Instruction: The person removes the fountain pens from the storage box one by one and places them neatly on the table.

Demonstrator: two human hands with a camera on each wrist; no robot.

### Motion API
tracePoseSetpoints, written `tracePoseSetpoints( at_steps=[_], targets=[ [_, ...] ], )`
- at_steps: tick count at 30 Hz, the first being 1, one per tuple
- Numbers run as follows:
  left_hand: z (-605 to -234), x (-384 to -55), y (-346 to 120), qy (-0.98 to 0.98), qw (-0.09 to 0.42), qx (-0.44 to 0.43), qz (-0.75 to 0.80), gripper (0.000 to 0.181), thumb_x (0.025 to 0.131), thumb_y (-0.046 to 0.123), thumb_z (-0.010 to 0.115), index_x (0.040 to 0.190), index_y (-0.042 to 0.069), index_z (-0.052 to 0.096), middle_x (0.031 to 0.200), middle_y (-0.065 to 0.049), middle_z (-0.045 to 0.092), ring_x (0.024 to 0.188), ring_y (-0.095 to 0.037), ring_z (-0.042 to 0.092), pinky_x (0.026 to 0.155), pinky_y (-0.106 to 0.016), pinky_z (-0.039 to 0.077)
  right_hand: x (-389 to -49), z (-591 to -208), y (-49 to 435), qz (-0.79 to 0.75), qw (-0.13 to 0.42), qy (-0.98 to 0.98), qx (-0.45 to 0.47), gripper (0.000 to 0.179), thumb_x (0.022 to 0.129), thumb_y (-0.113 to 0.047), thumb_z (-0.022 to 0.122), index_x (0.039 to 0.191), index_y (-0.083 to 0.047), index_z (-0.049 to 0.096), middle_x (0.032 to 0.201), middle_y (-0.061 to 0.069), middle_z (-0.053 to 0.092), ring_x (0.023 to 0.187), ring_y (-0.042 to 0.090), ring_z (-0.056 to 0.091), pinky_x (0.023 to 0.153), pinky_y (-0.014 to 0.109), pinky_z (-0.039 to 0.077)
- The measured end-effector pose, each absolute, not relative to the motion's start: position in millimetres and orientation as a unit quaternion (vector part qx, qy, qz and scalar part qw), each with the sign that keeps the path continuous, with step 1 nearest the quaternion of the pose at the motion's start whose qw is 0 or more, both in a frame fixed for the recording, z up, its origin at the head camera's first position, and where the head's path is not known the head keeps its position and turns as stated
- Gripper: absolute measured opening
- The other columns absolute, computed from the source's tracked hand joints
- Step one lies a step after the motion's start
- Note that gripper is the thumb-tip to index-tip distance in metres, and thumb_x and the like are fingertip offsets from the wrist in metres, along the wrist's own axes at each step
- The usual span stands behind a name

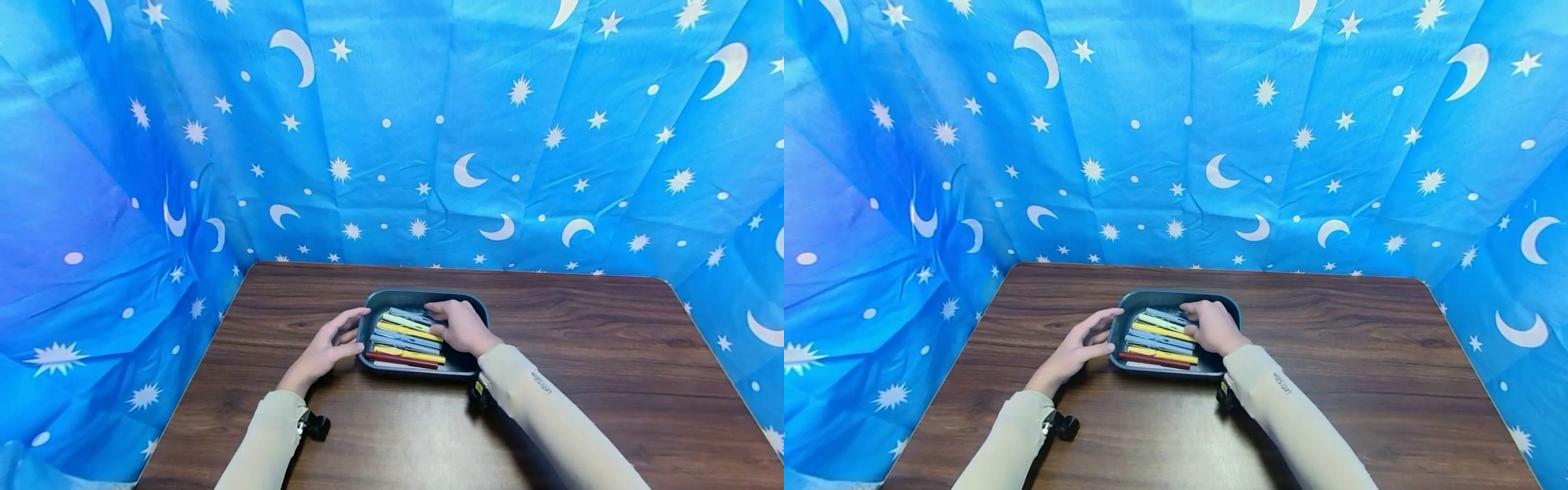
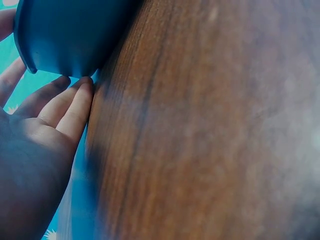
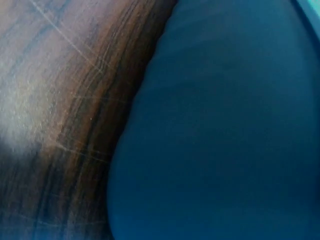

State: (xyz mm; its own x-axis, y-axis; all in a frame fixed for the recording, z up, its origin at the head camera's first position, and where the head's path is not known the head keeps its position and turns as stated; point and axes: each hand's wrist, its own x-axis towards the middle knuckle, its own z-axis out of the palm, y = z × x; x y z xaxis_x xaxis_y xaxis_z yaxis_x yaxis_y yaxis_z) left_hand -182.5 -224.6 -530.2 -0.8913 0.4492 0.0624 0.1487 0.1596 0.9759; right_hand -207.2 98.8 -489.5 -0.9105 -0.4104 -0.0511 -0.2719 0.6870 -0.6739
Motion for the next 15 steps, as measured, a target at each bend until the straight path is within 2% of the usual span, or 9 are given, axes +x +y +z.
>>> tracePoseSetpoints(
  at_steps=[4,7,15],
  targets=[
    [-530.2,-182.2,-224.1,0.753,0.121,0.195,0.617,0.062,0.101,0.005,0.067,0.158,0.018,0.046,0.163,-0.019,0.041,0.146,-0.042,0.047,0.114,-0.044,0.046,-207.0,-490.6,97.3,-0.348,0.09,0.917,-0.174,0.045,0.101,-0.01,0.071,0.145,-0.007,0.063,0.131,0.013,0.073,0.118,0.024,0.072,0.08,0.037,0.059],
    [-530.5,-182.3,-224.1,0.754,0.12,0.195,0.616,0.062,0.101,0.004,0.067,0.158,0.017,0.046,0.163,-0.02,0.042,0.145,-0.042,0.047,0.114,-0.043,0.046,-206.6,-490.8,96.3,-0.344,0.079,0.919,-0.175,0.042,0.101,-0.007,0.071,0.142,-0.006,0.066,0.128,0.013,0.074,0.113,0.024,0.074,0.075,0.034,0.058],
    [-531.0,-182.8,-224.3,0.752,0.119,0.203,0.616,0.063,0.101,0.003,0.066,0.159,0.013,0.044,0.162,-0.022,0.041,0.145,-0.044,0.047,0.114,-0.043,0.047,-207.7,-491.5,94.7,-0.326,0.057,0.927,-0.177,0.039,0.098,0.004,0.067,0.136,-0.006,0.071,0.122,0.012,0.077,0.11,0.024,0.075,0.071,0.03,0.056]
  ],
)
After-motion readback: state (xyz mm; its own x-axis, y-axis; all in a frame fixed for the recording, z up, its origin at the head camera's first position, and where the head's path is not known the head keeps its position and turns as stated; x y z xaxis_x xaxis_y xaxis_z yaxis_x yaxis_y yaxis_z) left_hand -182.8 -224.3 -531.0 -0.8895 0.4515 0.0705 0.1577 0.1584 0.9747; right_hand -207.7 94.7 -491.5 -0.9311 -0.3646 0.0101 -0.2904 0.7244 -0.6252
